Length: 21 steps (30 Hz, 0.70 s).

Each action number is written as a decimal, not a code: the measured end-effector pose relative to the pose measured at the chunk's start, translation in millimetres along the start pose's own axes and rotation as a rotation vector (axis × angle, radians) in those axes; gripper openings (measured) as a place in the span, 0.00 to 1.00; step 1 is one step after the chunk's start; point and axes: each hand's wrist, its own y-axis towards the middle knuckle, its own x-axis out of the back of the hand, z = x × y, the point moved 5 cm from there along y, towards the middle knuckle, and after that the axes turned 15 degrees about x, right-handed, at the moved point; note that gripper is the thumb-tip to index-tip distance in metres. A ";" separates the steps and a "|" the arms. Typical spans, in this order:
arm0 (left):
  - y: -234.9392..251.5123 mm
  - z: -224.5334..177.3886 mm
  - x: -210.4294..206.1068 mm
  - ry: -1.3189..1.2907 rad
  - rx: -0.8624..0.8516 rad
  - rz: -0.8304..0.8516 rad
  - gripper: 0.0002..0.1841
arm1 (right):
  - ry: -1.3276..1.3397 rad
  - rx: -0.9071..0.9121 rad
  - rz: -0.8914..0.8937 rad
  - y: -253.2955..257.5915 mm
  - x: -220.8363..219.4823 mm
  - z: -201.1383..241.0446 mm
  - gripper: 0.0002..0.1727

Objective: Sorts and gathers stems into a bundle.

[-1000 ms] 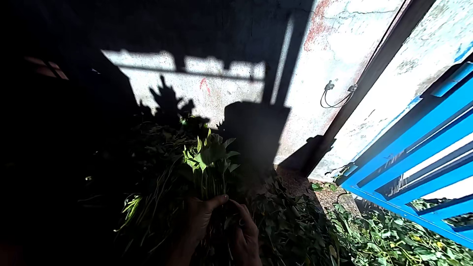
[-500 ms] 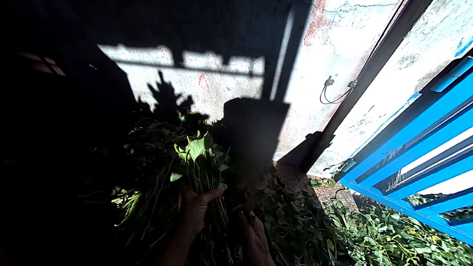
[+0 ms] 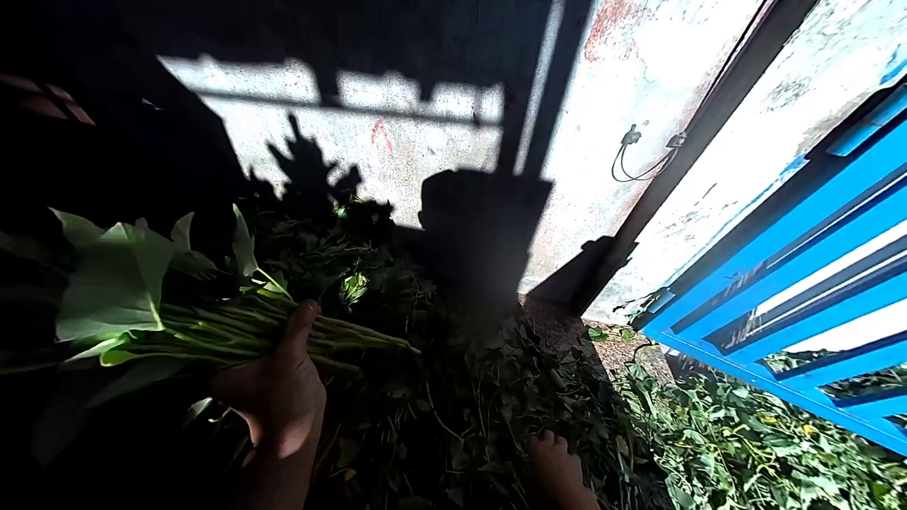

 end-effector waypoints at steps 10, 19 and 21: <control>-6.9 46.8 -12.7 0.126 0.472 0.284 0.19 | 0.689 -0.123 -0.022 112.2 -109.8 2.7 0.29; -16.5 48.0 -18.1 0.193 0.496 0.332 0.20 | 1.198 0.046 -0.563 77.8 -79.4 24.1 0.17; -20.8 52.0 -18.5 0.225 0.509 0.326 0.20 | 1.347 0.073 -0.579 65.5 -65.7 27.9 0.17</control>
